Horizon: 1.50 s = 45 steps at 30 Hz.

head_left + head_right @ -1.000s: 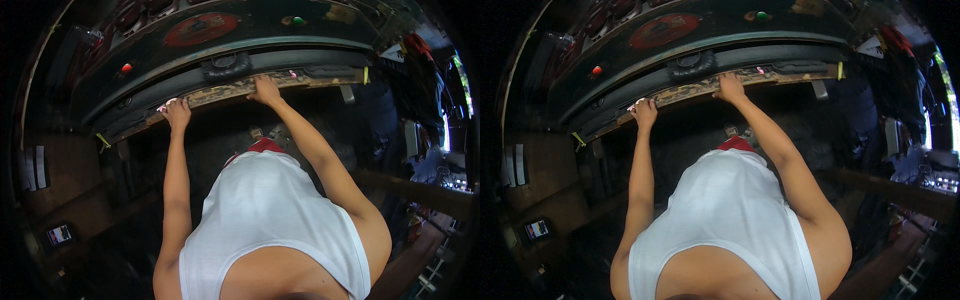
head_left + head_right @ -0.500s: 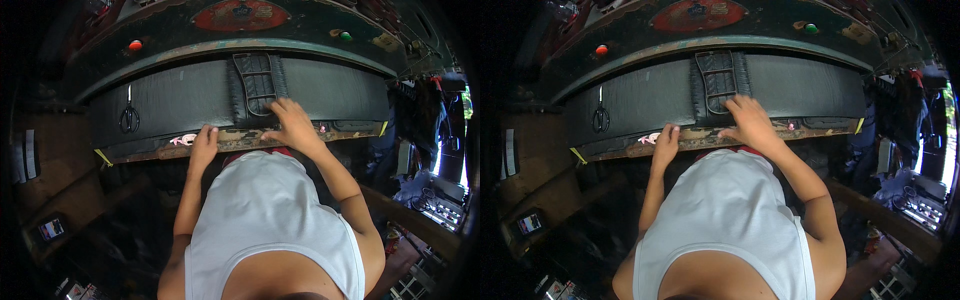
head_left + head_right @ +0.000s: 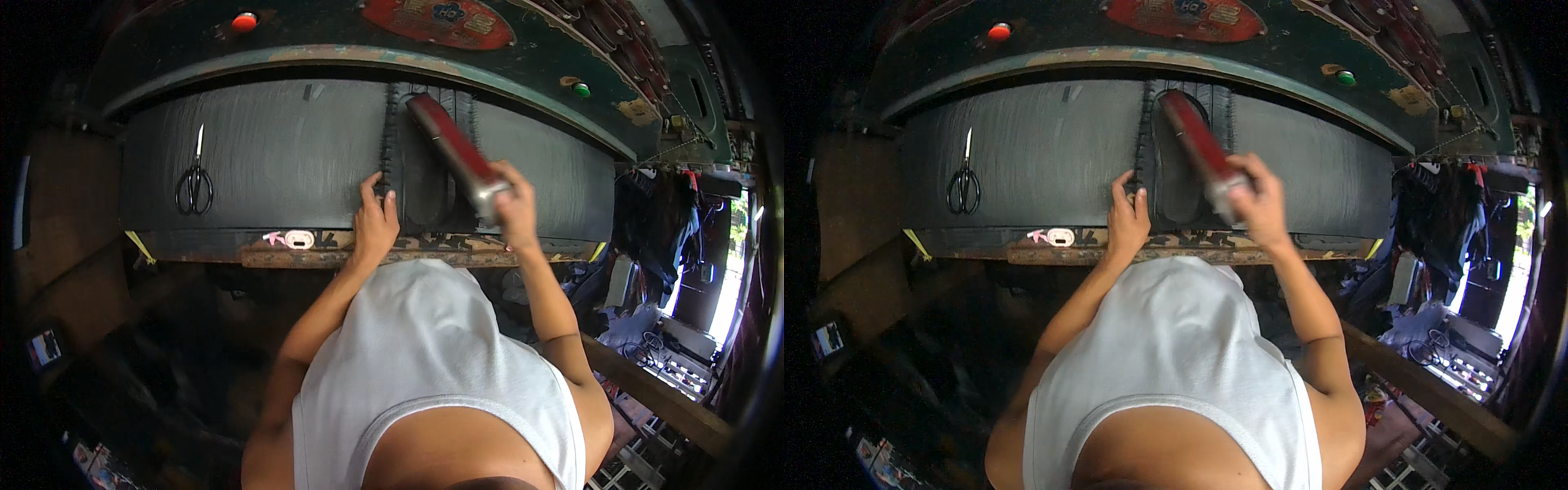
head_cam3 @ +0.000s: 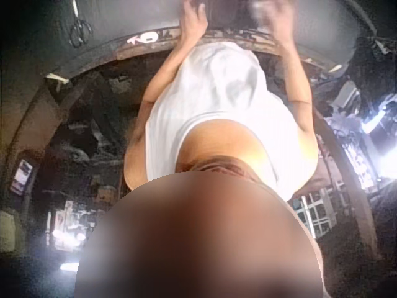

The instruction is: The person places a metal template on a rubber sheet, presses a machine to cut a sole, and then removes the cut piece. They repeat this process several times, stacking the finished soles and occasionally marking them with a pencil.

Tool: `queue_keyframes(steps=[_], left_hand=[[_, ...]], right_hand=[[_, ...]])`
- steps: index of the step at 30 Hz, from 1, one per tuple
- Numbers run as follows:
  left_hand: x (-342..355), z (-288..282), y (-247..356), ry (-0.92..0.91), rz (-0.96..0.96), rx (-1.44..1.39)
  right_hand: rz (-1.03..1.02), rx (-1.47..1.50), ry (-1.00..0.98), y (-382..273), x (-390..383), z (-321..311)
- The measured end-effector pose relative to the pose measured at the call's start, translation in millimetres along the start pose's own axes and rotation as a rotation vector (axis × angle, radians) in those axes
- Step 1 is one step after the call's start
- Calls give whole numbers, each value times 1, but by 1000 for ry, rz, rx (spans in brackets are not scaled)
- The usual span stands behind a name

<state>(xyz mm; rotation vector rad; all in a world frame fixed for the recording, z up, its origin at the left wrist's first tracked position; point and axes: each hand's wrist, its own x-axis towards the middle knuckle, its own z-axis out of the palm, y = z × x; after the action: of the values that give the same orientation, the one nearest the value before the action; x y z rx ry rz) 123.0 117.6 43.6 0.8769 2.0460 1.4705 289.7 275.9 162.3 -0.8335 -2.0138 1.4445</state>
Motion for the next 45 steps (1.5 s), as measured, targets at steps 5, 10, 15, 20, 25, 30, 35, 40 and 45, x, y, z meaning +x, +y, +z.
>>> queue_keyframes(steps=[5,10,15,20,25,30,35,40,45], left_hand=[[-3,-5,4,-73,-134,-14],[-7,-6,9,-58,-189,-42],[-6,-5,21,-31,-131,67],[-6,-8,77,121,205,804],[-20,32,152,-202,293,293],[-34,92,202,-880,77,-310],[-45,116,227,-976,104,-64],[-67,124,246,-777,157,184],[-82,105,247,-738,-251,418]], right_hand=[[364,1006,328,-31,-41,-52],[273,1294,568,-30,-69,-75],[187,1309,714,-7,-106,-106],[235,1278,821,22,-133,-117],[112,1486,533,54,-142,-125],[159,1225,219,62,-141,-128],[132,1123,72,55,-143,-121],[274,796,85,64,-151,-120],[125,703,0,66,-152,-122]])
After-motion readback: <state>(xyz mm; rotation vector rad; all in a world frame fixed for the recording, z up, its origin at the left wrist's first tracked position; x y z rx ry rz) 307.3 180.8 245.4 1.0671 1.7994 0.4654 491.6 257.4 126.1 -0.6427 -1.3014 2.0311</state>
